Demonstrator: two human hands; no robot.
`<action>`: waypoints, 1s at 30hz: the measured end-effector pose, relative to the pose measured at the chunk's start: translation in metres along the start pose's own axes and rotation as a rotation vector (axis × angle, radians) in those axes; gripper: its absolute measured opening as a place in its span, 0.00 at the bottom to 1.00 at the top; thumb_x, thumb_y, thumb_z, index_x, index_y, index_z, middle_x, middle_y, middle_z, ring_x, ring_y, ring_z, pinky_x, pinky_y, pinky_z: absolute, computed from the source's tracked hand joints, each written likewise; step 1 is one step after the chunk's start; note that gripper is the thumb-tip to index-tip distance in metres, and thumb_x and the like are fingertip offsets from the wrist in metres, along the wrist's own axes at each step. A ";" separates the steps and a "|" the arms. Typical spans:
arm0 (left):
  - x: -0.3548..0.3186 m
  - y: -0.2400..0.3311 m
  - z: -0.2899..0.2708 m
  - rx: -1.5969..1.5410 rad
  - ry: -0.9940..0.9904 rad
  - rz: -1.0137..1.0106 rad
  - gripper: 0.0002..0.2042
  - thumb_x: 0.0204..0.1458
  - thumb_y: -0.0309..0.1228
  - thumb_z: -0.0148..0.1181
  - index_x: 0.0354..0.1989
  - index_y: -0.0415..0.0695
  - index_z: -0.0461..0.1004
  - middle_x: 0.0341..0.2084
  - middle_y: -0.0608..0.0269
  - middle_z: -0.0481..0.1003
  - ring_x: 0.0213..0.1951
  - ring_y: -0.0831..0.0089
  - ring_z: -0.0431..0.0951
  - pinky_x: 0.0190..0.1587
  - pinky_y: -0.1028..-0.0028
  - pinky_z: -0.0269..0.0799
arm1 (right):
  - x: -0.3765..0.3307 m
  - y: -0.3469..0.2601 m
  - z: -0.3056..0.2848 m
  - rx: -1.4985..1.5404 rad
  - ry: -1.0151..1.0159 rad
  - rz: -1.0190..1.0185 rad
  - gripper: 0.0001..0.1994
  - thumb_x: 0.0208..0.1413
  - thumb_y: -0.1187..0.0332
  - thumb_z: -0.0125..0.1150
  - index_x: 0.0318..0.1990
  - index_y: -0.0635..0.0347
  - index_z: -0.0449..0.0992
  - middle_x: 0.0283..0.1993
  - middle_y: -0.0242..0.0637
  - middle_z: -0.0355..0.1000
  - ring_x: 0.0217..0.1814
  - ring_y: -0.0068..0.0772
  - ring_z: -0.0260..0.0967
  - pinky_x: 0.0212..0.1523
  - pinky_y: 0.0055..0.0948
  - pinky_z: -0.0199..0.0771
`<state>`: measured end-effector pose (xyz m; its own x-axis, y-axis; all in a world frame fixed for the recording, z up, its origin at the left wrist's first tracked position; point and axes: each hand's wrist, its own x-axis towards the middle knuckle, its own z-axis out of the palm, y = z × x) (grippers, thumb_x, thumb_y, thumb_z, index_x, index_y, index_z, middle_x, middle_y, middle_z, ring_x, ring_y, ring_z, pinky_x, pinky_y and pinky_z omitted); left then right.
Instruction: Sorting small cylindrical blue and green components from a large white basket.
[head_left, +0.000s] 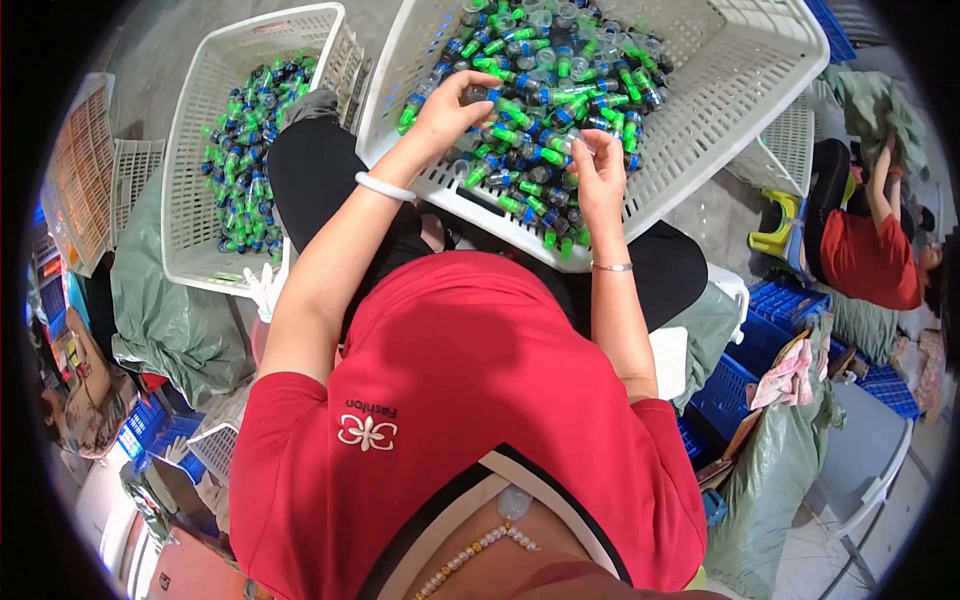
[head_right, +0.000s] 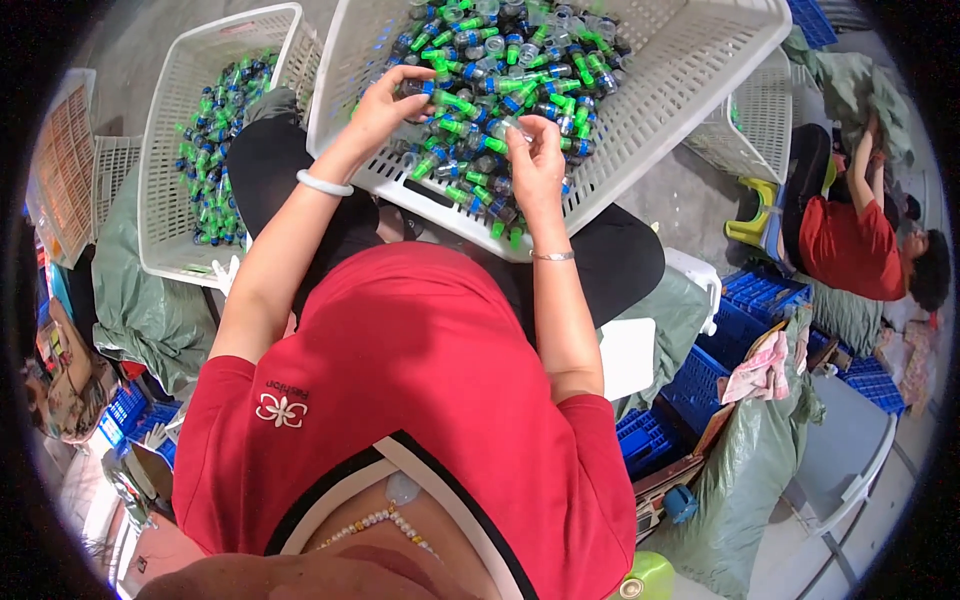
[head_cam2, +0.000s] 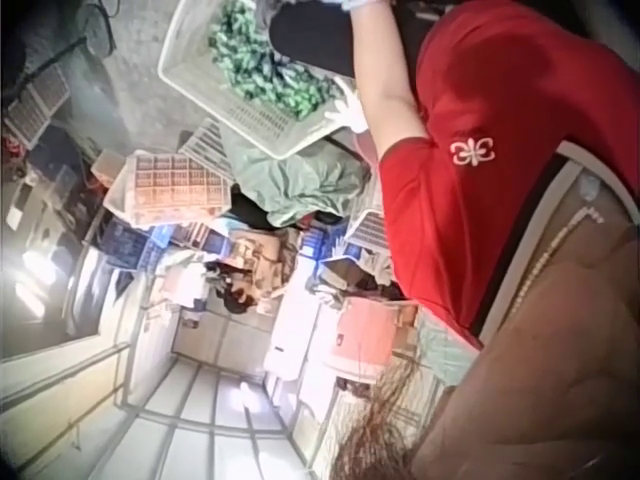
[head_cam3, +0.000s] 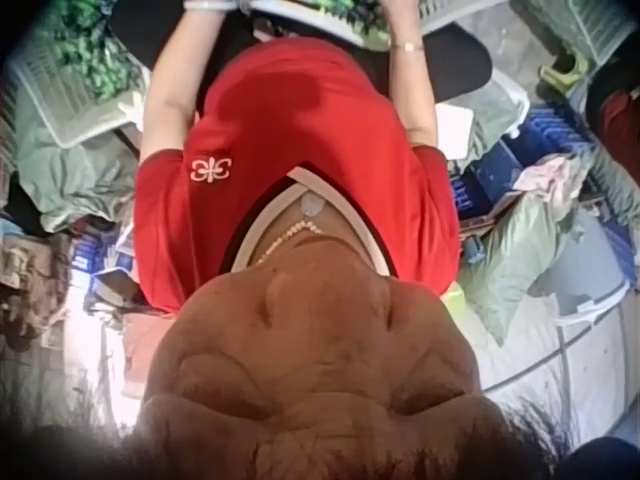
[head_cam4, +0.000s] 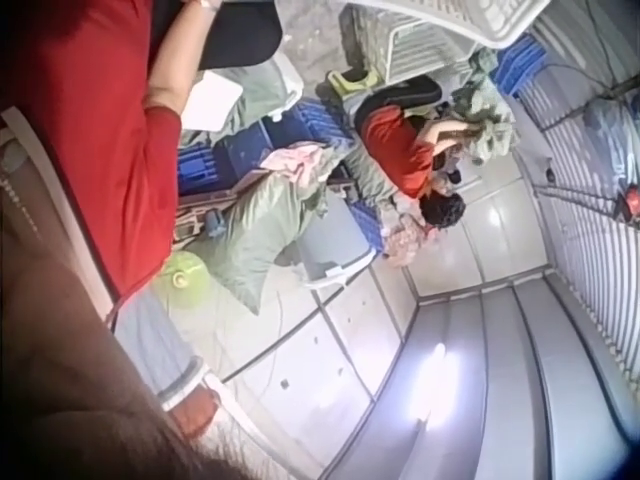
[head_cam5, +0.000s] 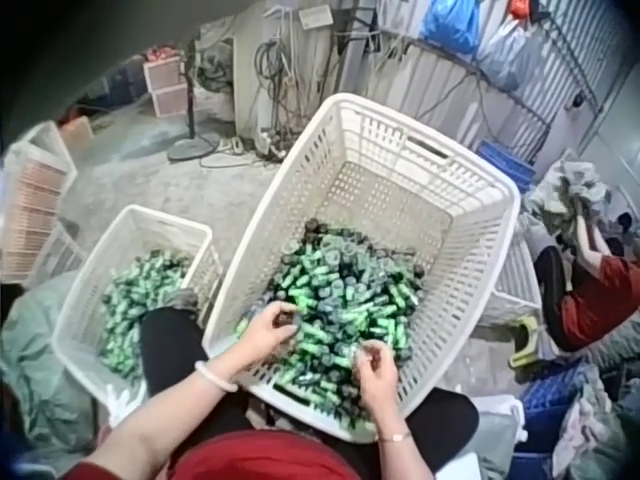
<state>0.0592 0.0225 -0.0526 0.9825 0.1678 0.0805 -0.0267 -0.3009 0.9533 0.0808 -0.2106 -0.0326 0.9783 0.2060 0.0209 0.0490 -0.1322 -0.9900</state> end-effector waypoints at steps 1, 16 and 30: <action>-0.003 0.018 -0.001 -0.332 -0.094 -0.165 0.21 0.52 0.26 0.58 0.55 0.43 0.63 0.34 0.52 0.74 0.34 0.61 0.78 0.38 0.68 0.74 | 0.001 -0.001 0.000 -0.009 -0.002 -0.035 0.10 0.59 0.68 0.58 0.45 0.60 0.68 0.36 0.30 0.68 0.30 0.17 0.66 0.30 0.19 0.69; -0.053 0.063 0.013 -0.021 -0.253 0.117 0.16 0.55 0.32 0.60 0.47 0.39 0.63 0.33 0.61 0.74 0.36 0.67 0.77 0.37 0.68 0.72 | -0.005 -0.037 0.025 -0.147 -0.229 0.084 0.11 0.61 0.64 0.55 0.35 0.63 0.66 0.25 0.32 0.64 0.25 0.20 0.59 0.26 0.27 0.63; -0.104 0.047 0.007 -0.134 -0.483 0.010 0.18 0.54 0.27 0.57 0.52 0.37 0.64 0.43 0.47 0.71 0.46 0.56 0.74 0.48 0.69 0.70 | -0.048 -0.032 -0.007 -0.494 -0.694 -0.178 0.16 0.59 0.56 0.56 0.42 0.61 0.73 0.29 0.37 0.69 0.29 0.23 0.65 0.30 0.24 0.66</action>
<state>-0.0433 -0.0162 -0.0181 0.9543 -0.2977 -0.0243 -0.0285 -0.1715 0.9848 0.0332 -0.2231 -0.0007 0.6117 0.7871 -0.0792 0.4292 -0.4143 -0.8026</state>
